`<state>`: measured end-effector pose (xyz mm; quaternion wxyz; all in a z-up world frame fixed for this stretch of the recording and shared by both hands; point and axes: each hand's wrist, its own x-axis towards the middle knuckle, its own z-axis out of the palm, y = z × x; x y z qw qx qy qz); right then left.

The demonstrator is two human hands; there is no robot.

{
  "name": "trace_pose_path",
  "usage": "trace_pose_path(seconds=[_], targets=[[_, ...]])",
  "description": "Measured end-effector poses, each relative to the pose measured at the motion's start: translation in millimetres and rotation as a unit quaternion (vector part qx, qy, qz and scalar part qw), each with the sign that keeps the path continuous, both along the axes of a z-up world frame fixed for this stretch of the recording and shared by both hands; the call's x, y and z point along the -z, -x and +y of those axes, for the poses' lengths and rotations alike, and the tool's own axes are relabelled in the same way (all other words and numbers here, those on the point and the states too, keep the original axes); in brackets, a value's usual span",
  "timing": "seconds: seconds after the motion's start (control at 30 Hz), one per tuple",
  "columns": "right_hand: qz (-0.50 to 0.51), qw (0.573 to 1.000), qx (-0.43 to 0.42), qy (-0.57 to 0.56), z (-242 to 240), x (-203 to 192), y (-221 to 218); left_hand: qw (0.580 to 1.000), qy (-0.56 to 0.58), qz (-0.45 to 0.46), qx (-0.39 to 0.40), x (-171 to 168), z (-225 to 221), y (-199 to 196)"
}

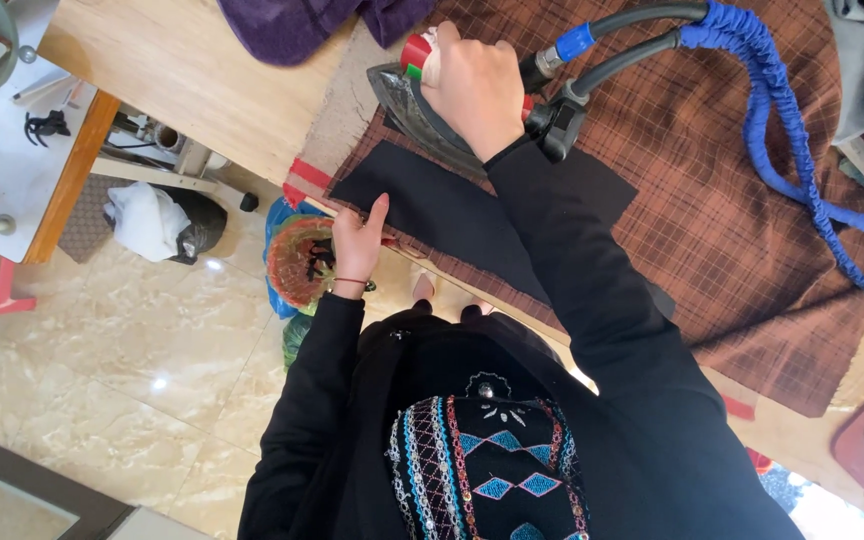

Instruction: Ironing small rectangular pieces of black fabric on a large pressing table using an industrial steam iron.

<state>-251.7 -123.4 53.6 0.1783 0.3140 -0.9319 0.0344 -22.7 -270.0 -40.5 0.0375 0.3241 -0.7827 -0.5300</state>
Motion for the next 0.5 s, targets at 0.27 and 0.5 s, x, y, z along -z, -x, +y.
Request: trace_pose_path(seconds=[0.27,0.5], targets=[[0.01,0.995,-0.099,-0.031,16.2,-9.9,6.4,1.0,-0.022,0.002,-0.014,7.3,0.2,-0.2],[0.048,0.997,-0.057,-0.021,11.7,-3.9,4.5,0.999,0.0,0.039,0.027,-8.2,-0.3,-0.9]])
